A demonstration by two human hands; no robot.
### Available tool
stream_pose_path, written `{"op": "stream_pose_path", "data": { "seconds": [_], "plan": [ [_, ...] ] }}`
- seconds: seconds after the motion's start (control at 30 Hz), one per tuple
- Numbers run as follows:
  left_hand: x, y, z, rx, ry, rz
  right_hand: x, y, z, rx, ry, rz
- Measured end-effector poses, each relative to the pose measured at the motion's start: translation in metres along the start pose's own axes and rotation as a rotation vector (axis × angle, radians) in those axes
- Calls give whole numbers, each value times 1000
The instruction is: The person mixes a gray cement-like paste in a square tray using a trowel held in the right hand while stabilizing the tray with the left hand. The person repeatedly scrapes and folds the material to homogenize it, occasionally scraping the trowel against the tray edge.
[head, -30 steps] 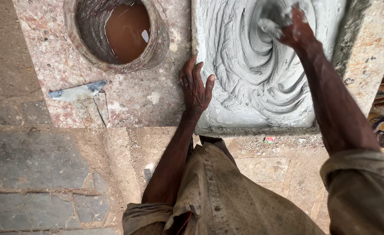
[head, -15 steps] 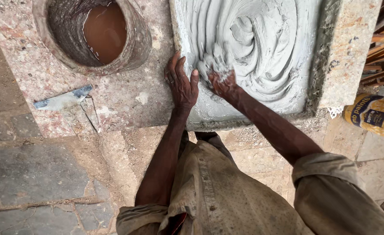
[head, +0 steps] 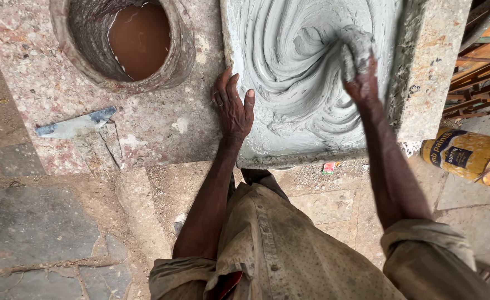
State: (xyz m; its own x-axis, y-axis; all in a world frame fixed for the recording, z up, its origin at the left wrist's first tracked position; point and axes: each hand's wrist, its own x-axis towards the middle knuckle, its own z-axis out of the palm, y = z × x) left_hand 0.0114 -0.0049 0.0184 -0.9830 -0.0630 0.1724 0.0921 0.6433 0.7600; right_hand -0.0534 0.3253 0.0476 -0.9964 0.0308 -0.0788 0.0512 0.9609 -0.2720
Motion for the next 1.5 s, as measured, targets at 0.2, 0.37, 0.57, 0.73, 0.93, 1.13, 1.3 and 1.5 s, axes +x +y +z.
{"op": "stream_pose_path", "data": {
  "seconds": [0.2, 0.37, 0.57, 0.73, 0.93, 1.13, 1.3, 1.5],
  "plan": [
    [5, 7, -7, 9, 19, 27, -65, -67, 41, 1093, -510, 1042],
    [10, 14, -12, 26, 45, 51, -67, -19, -14, 1279, -365, 290],
    [15, 24, -22, 22, 53, 71, -46, 18, -45, 1404, 8, 321],
    [22, 34, -34, 25, 10, 63, -20, 32, -69, 1601, 73, 114],
    [12, 38, -62, -63, -70, 19, 6, 30, -101, 1249, 170, 257],
    [-46, 25, -90, -188, -80, -103, 20, 24, -114, 1248, 251, 191],
    [-79, 10, -95, -162, -107, -189, 18, 32, -116, 1290, 405, 141],
    [-103, 10, -94, -157, -113, -230, 30, -24, -36, 1393, 345, 172]
  ]
}}
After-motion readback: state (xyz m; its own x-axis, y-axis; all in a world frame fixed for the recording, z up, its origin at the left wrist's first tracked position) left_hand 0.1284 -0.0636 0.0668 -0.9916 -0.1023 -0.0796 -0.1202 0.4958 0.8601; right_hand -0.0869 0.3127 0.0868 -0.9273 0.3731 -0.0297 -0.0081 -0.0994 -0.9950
